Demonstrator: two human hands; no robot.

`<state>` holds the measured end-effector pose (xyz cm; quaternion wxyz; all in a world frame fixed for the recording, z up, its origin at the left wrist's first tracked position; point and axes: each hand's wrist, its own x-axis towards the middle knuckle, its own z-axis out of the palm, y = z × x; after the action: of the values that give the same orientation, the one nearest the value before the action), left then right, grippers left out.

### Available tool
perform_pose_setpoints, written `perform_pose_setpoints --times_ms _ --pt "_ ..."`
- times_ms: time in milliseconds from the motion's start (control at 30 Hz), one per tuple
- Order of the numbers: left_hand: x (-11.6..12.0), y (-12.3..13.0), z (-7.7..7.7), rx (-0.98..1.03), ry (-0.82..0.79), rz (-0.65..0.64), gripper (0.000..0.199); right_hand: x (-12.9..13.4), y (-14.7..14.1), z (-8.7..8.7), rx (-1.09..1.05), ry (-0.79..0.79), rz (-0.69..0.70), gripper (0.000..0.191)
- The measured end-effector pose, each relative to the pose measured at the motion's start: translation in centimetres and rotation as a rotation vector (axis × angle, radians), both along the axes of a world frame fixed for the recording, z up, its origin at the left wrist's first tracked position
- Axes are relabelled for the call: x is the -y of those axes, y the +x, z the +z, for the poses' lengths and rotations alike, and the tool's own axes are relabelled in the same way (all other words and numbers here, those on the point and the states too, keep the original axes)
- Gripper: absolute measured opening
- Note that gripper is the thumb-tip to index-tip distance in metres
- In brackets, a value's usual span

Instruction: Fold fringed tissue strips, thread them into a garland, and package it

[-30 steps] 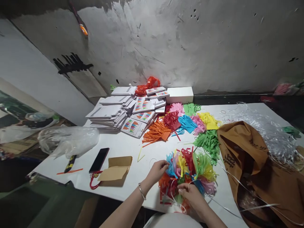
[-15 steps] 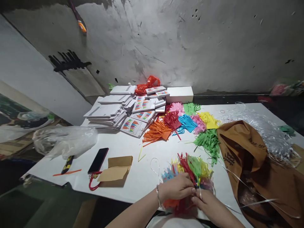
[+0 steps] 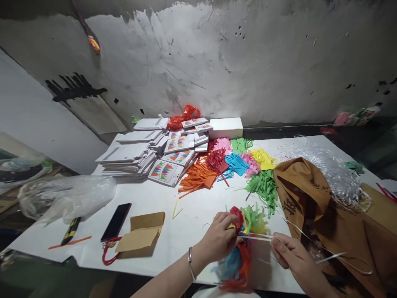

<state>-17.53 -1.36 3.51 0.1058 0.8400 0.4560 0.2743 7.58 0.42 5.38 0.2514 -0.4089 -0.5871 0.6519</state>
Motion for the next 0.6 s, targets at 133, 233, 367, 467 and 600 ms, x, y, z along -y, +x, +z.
perform_pose_setpoints --times_ms 133,233,367,467,600 --pt "0.1 0.0 -0.4 0.172 -0.023 -0.230 0.013 -1.3 -1.2 2.5 0.001 0.005 0.075 0.053" --pt "0.4 0.8 -0.4 0.260 -0.142 -0.235 0.011 -1.9 -1.8 3.4 -0.003 0.042 0.123 0.053" --pt "0.1 1.6 -0.1 0.171 -0.276 -0.185 0.019 -2.6 -2.2 3.0 -0.072 0.002 0.098 0.053" --pt "-0.5 1.0 0.1 0.084 -0.314 -0.181 0.019 -3.5 -1.6 2.1 -0.258 -0.194 -0.007 0.053" --pt "-1.2 -1.4 0.3 0.110 -0.369 -0.124 0.022 -4.9 1.4 -0.4 -0.379 -0.346 -0.208 0.054"
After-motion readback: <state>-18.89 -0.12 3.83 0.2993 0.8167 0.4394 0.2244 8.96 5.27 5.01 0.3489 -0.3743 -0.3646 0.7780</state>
